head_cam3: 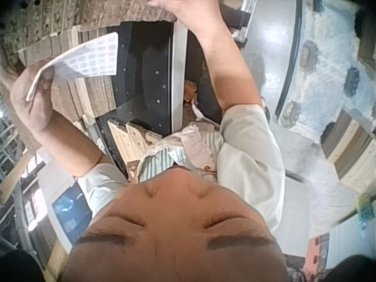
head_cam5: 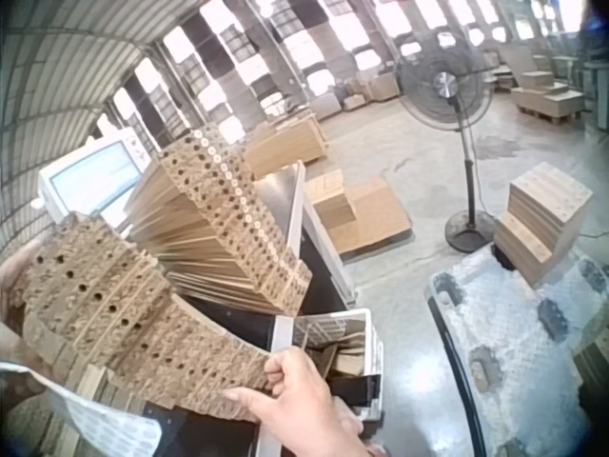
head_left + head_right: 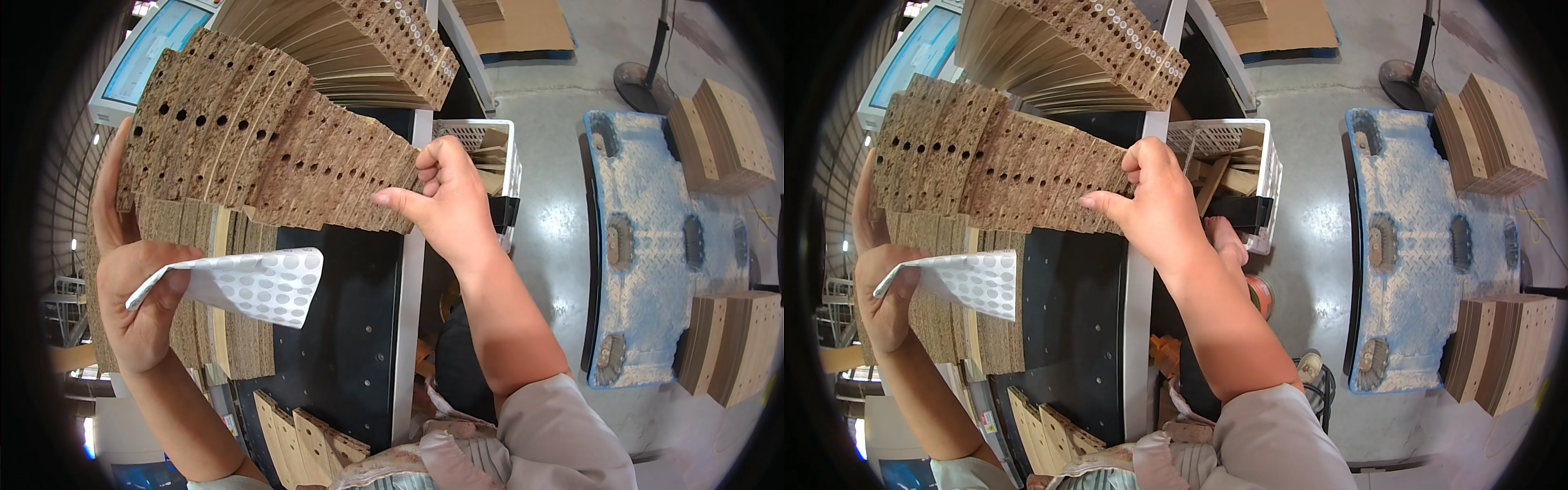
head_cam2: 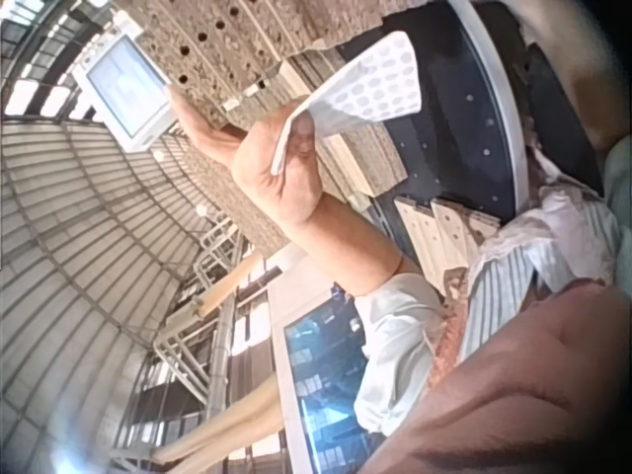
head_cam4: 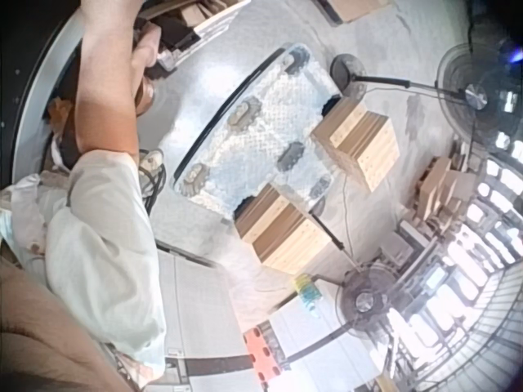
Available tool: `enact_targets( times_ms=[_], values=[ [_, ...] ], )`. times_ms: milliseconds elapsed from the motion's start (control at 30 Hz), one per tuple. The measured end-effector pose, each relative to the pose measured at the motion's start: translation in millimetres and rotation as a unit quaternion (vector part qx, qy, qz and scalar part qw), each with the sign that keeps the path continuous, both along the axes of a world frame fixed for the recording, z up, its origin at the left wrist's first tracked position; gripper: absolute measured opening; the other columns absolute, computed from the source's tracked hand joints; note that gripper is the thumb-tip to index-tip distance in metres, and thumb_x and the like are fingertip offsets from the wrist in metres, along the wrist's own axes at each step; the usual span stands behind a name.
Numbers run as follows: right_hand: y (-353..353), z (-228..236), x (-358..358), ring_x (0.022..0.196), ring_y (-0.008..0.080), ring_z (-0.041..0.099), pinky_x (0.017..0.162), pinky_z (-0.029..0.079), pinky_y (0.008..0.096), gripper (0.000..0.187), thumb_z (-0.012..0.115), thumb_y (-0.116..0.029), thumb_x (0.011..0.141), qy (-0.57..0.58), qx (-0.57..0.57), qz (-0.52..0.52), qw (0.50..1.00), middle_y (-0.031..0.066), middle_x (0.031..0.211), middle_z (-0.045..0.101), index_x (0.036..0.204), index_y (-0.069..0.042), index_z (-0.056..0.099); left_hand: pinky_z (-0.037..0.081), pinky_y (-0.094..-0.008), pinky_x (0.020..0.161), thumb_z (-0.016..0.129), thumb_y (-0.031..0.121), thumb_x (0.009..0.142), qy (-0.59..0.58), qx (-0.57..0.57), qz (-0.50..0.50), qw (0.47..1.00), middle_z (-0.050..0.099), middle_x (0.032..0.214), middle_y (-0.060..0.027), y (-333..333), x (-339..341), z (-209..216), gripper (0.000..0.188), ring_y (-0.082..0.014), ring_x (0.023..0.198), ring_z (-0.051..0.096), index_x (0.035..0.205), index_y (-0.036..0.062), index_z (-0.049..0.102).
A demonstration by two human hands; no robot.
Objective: The person peels circular stickers from a sheet by hand and applies them to cover holes on the edges of stacked wood panels.
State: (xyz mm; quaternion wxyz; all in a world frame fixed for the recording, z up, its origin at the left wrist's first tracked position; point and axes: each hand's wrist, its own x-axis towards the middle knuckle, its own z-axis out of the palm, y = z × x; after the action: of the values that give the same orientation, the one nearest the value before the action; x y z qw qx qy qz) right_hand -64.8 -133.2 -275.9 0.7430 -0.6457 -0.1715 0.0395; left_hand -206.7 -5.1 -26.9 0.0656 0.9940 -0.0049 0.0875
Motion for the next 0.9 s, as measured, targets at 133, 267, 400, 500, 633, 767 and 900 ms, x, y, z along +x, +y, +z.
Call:
enact_targets(
  times_ms=[133,267,400,500,633,767,900],
  values=[
    [-1.3,-4.2,-4.0,0.076,0.0085,0.046,0.069,0.044,0.0232,0.038,0.076,-0.004,0.069,0.107,0.213,0.108,0.965,0.0010,0.085,0.046,0.088,-0.007,0.043,0.038,-0.0256,0.058,0.060,0.023,0.081,0.007,-0.005,0.000,1.000,0.058,0.069,-0.0070,-2.6,1.2,0.3,0.027,-0.0152,0.062,0.052,0.079,-0.0035,0.063],
    [-3.2,1.6,-16.2,0.084,0.0100,0.050,0.076,0.044,0.0246,0.029,0.062,0.009,0.074,0.093,0.387,0.165,0.902,0.0046,0.092,0.048,0.091,-0.006,0.044,0.038,-0.0252,0.058,0.061,0.023,0.080,0.008,-0.018,0.001,1.000,0.058,0.069,-0.0066,-3.7,1.3,-0.6,0.026,-0.0147,0.062,0.052,0.079,-0.0034,0.063],
    [10.6,0.0,-20.6,0.079,0.0098,0.050,0.071,0.044,0.0242,0.022,0.054,0.011,0.077,-0.005,0.365,0.135,0.921,0.0041,0.090,0.048,0.088,-0.005,0.046,0.038,-0.0254,0.058,0.061,0.023,0.080,-0.001,-0.014,-0.001,1.000,0.059,0.071,-0.0067,-3.5,2.3,-1.4,0.027,-0.0145,0.062,0.052,0.078,-0.0032,0.063],
    [11.8,1.3,-21.1,0.079,0.0105,0.050,0.071,0.044,0.0244,0.020,0.055,0.011,0.078,-0.053,0.302,0.107,0.946,0.0048,0.090,0.049,0.086,-0.005,0.046,0.038,-0.0256,0.058,0.061,0.024,0.081,0.007,-0.024,0.004,1.000,0.059,0.072,-0.0072,-5.8,2.3,-0.6,0.028,-0.0147,0.063,0.052,0.078,-0.0034,0.063],
    [5.1,11.1,-20.6,0.081,0.0134,0.051,0.073,0.043,0.0249,0.020,0.056,0.011,0.077,-0.117,0.215,0.060,0.968,0.0069,0.089,0.051,0.082,-0.005,0.046,0.020,-0.0361,0.093,0.061,0.027,0.079,0.035,-0.011,0.061,0.997,0.045,0.116,-0.0200,5.1,-5.0,3.0,0.027,-0.0252,0.111,0.035,0.076,0.0006,0.066],
    [10.6,12.5,-18.8,0.070,0.0225,0.051,0.061,0.044,0.0291,0.022,0.053,0.014,0.071,-0.199,0.216,-0.008,0.956,0.0094,0.082,0.049,0.082,-0.004,0.047,0.040,-0.0267,0.059,0.060,0.029,0.081,-0.005,-0.027,-0.011,1.000,0.059,0.072,-0.0089,-6.4,2.6,-3.1,0.033,-0.0166,0.064,0.054,0.077,-0.0044,0.062],
    [16.2,10.0,-20.1,0.071,0.0263,0.052,0.062,0.044,0.0330,0.023,0.053,0.014,0.069,-0.240,0.216,-0.031,0.946,0.0107,0.083,0.050,0.082,-0.003,0.047,0.022,-0.0370,0.092,0.062,0.031,0.080,0.007,0.007,0.026,1.000,0.051,0.110,-0.0196,1.9,-0.7,-0.4,0.031,-0.0251,0.111,0.034,0.075,0.0004,0.066]
  ],
)
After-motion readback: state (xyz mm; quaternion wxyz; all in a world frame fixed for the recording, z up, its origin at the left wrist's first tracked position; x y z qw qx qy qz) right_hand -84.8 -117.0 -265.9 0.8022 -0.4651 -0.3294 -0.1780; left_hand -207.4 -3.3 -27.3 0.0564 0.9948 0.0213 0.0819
